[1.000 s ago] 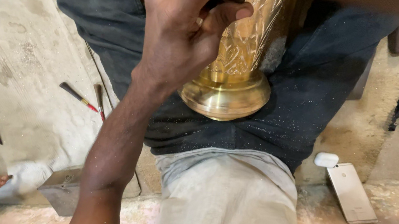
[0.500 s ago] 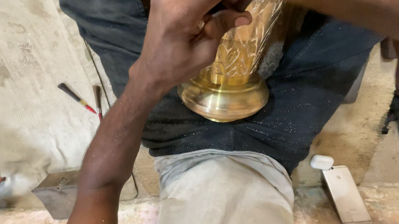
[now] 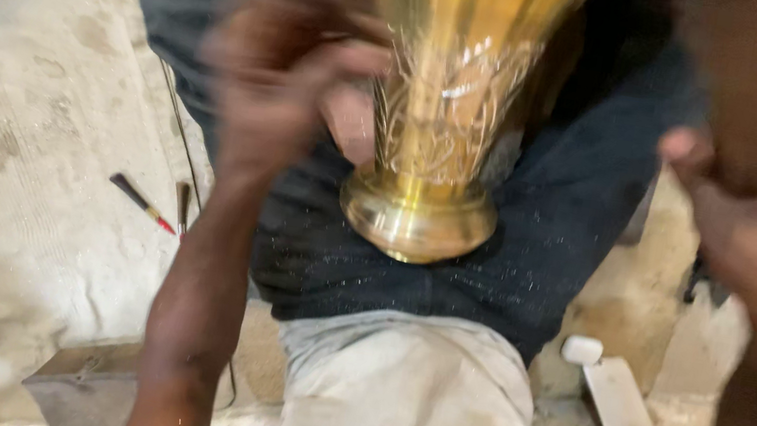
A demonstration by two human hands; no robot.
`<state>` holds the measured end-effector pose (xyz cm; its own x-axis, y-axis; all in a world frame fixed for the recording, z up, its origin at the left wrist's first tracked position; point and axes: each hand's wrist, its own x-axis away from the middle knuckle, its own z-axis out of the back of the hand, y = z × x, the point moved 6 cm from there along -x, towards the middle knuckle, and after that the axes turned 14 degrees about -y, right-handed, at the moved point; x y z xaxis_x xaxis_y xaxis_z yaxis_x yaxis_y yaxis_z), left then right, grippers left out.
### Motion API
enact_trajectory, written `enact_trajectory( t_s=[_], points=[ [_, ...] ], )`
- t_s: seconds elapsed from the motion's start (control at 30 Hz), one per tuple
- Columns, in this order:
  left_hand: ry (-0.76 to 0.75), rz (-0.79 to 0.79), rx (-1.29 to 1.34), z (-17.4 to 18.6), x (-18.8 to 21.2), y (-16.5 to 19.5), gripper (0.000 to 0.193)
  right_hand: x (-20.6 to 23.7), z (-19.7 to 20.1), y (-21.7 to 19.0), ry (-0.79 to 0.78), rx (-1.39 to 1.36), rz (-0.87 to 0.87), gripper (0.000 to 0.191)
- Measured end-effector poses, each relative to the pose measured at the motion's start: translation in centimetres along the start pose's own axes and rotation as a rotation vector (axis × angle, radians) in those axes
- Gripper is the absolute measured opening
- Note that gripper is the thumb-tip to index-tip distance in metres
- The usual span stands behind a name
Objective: The person sits on the floor with a brass vase held between their legs and engraves a decorative floral pattern into its surface, holding a chisel against the metal and striking it with a wooden mallet, repositioning the vase and tools as they work around the design.
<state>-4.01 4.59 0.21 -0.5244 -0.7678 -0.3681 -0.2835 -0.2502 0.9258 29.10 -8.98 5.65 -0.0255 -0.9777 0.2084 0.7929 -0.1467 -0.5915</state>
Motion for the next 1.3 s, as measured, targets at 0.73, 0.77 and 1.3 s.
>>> enact_trajectory(
  t_s=[0.73,0.77,1.3],
  points=[
    [0.591,0.423,-0.144,8.5,9.5,-1.2,0.051,3.4,-11.7,7.4,0.173,-0.979,-0.293,0.044],
    [0.513,0.43,-0.088,7.5,8.1,-1.3,0.051,3.4,-11.3,7.0,0.198,-1.003,-0.246,0.045],
    [-0.494,-0.093,-0.474,-3.3,-6.3,0.2,0.053,1.7,0.4,2.0,0.133,0.135,0.197,0.07]
  ],
)
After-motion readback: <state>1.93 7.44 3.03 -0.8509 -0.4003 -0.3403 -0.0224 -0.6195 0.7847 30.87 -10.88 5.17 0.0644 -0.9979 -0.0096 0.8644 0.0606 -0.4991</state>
